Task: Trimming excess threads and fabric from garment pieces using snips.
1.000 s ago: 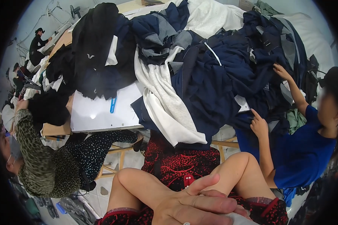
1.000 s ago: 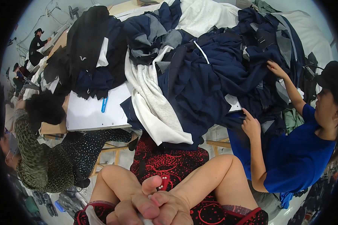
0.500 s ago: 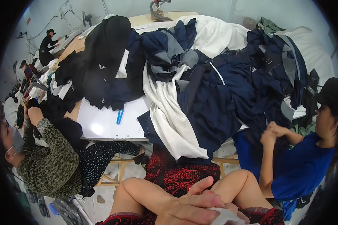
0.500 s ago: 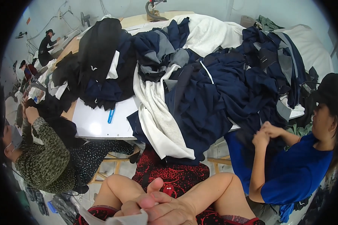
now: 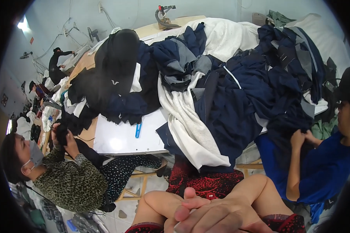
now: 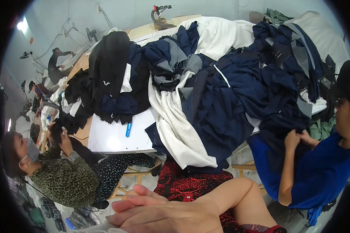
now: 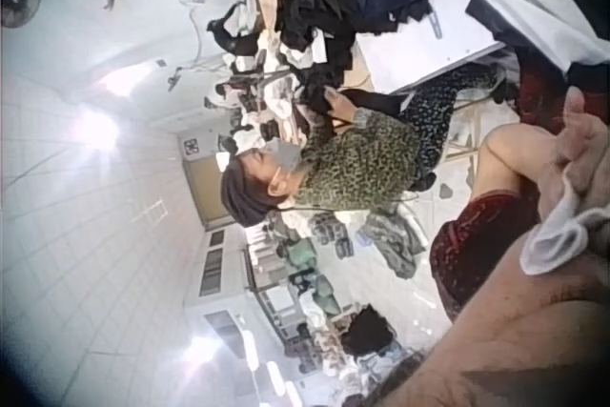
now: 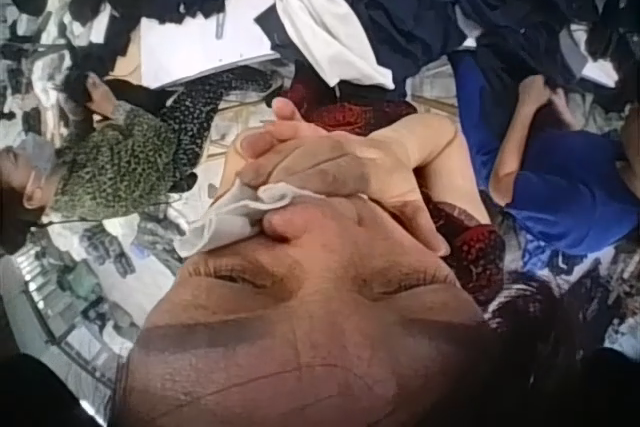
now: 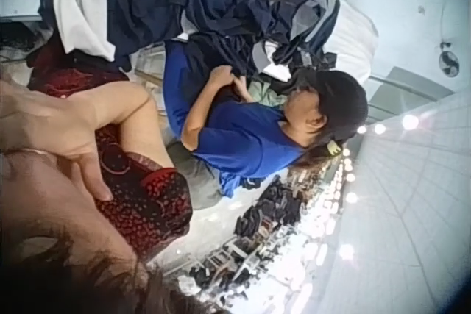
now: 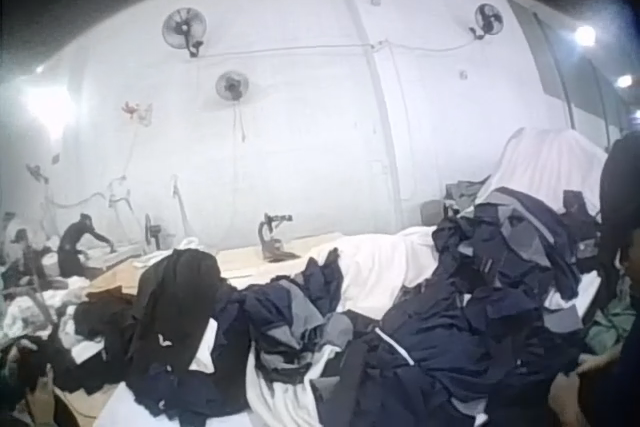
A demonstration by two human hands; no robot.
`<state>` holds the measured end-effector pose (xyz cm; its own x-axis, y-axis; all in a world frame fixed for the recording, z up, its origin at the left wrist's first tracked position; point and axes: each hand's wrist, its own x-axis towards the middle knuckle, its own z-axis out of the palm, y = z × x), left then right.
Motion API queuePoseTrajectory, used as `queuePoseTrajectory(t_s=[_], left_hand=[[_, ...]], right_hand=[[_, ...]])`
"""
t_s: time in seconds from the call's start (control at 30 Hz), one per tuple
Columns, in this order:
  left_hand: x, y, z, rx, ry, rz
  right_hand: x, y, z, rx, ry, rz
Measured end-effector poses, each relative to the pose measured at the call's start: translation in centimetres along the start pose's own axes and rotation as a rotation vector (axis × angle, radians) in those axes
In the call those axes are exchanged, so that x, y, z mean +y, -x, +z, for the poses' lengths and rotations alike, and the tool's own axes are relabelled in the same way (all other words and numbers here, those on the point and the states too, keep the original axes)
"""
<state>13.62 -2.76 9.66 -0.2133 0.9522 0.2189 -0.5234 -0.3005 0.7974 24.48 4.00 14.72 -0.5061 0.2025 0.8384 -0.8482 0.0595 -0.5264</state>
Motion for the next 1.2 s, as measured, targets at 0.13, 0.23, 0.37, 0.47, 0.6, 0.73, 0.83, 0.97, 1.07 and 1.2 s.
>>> queuePoseTrajectory(t_s=[0.13,0.23,0.37,0.47,0.6,0.73,0.83,0.97,1.07,1.2], left_hand=[[0.3,-1.5,-2.6,-0.017,-0.171,-0.067],[-0.4,-1.6,-3.4,-0.069,-0.270,-0.078],[-1.6,-1.9,-4.7,-0.138,-0.380,-0.024],[-3.6,-1.5,-5.7,-0.106,-0.453,0.017],[-4.4,-5.3,-2.5,-0.072,0.203,-0.047],[-7.7,-7.9,-5.2,0.129,0.291,-0.347],[-9.9,-8.4,-7.4,0.042,0.276,-0.387],[-9.0,-8.2,-7.2,-0.077,0.264,-0.527],[-8.8,-7.5,-7.3,-0.235,0.152,-0.585],[-8.1,-6.8,-7.2,-0.257,0.061,-0.559]], right_hand=[[0.5,-1.2,-1.5,-0.128,-0.037,-0.046],[0.1,-0.7,-1.0,-0.165,0.040,-0.059],[-0.1,0.9,0.2,-0.143,0.236,-0.019],[3.1,3.8,-1.2,-0.009,0.710,0.031],[5.4,5.0,-3.1,0.072,1.459,0.580],[5.5,6.9,-5.0,0.162,1.488,0.809],[3.7,8.9,-7.7,0.421,1.092,0.690],[3.2,10.9,-10.4,0.672,0.954,0.723],[2.5,11.1,-10.4,0.524,0.705,1.035],[3.2,11.2,-9.2,0.656,0.832,0.874]])
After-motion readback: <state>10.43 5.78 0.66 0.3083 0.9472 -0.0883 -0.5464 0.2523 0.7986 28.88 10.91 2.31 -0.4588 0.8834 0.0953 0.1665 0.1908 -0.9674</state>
